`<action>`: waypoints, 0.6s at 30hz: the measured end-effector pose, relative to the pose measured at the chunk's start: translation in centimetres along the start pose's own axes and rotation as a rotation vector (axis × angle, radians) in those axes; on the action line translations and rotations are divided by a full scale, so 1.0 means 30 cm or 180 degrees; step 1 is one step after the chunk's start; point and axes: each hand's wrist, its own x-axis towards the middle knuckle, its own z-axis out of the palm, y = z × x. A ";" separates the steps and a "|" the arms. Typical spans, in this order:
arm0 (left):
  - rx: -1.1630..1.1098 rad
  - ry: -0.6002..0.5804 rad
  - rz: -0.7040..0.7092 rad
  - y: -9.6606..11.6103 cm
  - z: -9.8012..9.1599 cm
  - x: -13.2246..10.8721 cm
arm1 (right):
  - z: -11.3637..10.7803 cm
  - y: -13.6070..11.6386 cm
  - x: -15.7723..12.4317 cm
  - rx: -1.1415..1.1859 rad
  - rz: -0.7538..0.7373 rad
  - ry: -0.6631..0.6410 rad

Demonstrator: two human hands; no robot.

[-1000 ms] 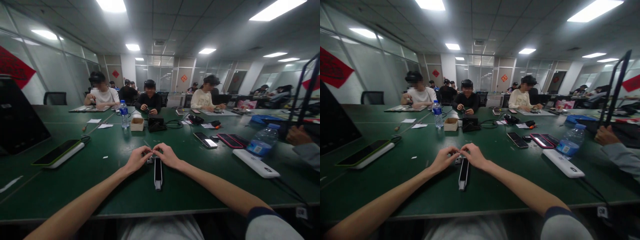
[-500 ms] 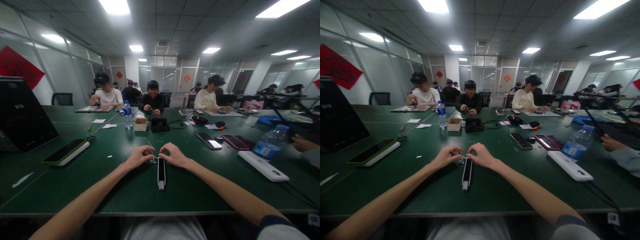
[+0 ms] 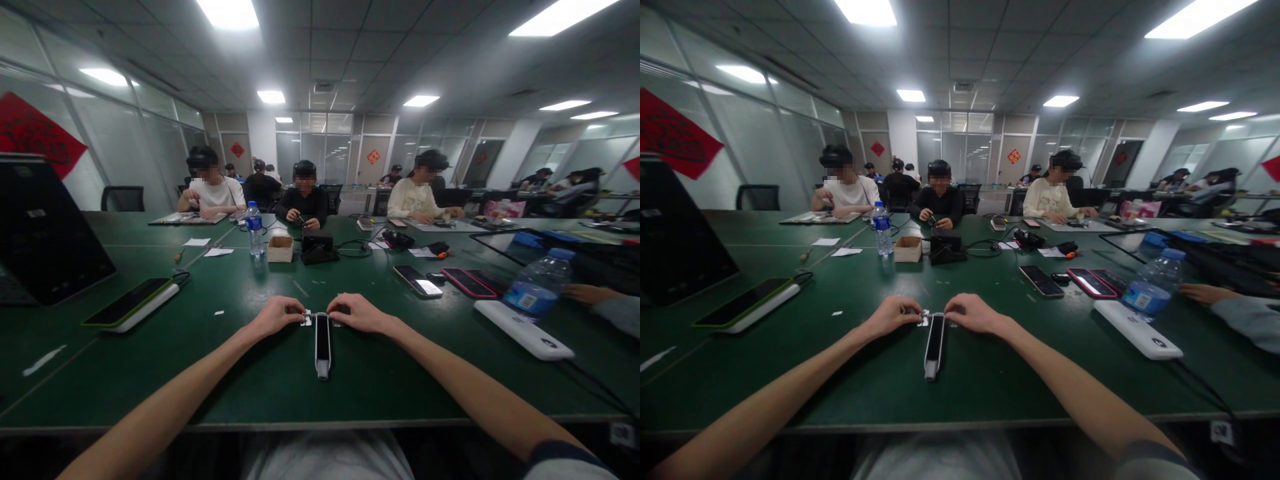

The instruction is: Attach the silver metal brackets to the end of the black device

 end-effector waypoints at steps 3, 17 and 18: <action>0.0027 -0.0030 -0.0012 -0.009 -0.007 0.003 | -0.009 0.016 -0.006 -0.0030 0.0006 0.0066; -0.0242 0.0107 -0.0053 -0.001 0.038 0.010 | 0.010 0.009 -0.012 0.0142 0.0129 0.0024; -0.0233 0.0126 -0.0071 0.002 0.037 0.010 | 0.014 0.012 -0.012 0.0162 0.0124 0.0041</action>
